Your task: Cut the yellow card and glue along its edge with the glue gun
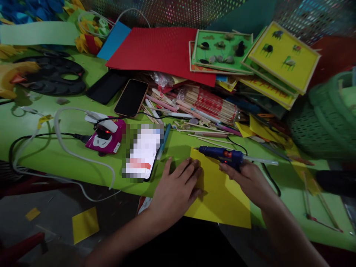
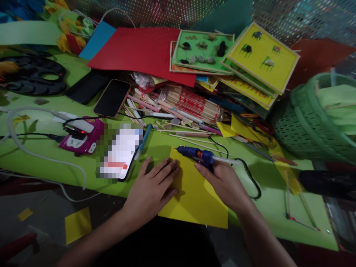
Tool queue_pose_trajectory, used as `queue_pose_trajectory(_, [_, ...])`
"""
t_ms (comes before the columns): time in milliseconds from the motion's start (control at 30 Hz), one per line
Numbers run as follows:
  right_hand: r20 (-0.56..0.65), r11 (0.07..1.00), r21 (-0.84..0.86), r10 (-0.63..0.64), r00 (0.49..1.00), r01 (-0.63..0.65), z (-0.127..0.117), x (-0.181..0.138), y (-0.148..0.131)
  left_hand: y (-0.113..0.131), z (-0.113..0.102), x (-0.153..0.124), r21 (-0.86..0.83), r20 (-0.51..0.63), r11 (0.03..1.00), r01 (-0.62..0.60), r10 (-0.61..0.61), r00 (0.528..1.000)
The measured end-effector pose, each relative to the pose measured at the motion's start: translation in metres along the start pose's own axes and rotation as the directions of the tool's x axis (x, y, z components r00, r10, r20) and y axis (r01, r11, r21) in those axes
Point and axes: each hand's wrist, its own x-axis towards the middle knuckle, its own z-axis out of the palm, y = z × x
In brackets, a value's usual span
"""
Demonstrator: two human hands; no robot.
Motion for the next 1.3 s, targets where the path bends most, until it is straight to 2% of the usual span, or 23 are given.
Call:
queue_pose_trajectory(200, [-0.011,1.0,-0.008,0.026,1.0,-0.026,-0.005,-0.006,0.008,0.0,0.002,0.0,0.008,-0.004,1.0,0.001,-0.001,1.0])
queue_pose_trajectory(467, [0.001,0.999,-0.049,-0.004,1.0,0.004,0.001,0.001,-0.006,0.0,0.002,0.0,0.031,-0.025,0.999,-0.009,0.01,1.0])
queue_pose_trajectory(733, [-0.023,0.995,-0.09,0.036,0.999,-0.038,-0.004,-0.007,0.003,0.0,0.003,0.0,0.029,-0.02,1.0,-0.003,0.003,1.0])
queue_pose_trajectory(967, [0.004,0.997,-0.082,-0.005,1.0,0.005,0.003,0.001,-0.005,-0.003,0.007,-0.001,0.028,-0.045,0.999,-0.041,0.043,0.998])
queue_pose_trajectory(1167, [-0.022,0.996,-0.079,0.034,0.999,-0.035,-0.002,-0.005,0.0,-0.004,0.009,-0.001,0.02,-0.05,0.998,-0.051,0.052,0.997])
queue_pose_trajectory(1300, [-0.007,0.997,-0.077,0.015,1.0,-0.016,0.0,-0.004,-0.002,-0.003,0.008,0.0,0.019,-0.06,0.999,-0.048,0.049,0.997])
